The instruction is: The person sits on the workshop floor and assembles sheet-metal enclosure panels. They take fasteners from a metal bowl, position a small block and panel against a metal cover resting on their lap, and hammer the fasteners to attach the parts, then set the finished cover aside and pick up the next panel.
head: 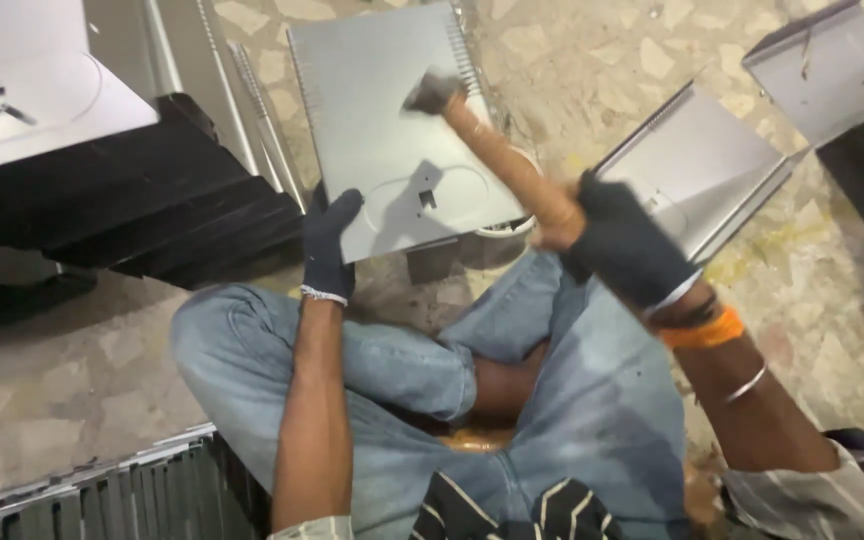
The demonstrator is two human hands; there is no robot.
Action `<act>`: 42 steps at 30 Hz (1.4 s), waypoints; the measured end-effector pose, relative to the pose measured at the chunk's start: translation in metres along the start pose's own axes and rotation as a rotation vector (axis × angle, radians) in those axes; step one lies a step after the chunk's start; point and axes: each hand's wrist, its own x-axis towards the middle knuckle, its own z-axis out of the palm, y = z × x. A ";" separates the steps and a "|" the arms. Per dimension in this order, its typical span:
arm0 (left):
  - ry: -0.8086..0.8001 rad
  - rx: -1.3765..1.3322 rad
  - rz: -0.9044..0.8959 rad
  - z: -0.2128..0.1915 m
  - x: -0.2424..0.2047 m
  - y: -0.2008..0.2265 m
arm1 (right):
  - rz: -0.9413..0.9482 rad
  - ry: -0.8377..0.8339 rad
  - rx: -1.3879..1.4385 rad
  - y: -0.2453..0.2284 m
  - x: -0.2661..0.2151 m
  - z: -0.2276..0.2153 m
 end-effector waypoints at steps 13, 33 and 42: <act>-0.004 0.061 0.012 -0.004 0.000 0.002 | -0.169 0.084 -0.045 0.005 -0.028 0.043; -0.018 0.044 0.050 -0.002 -0.004 0.005 | -0.020 -0.037 -0.214 0.004 0.000 0.059; 0.031 0.074 0.037 -0.007 -0.003 -0.003 | -0.105 -0.006 -0.106 -0.009 -0.012 0.059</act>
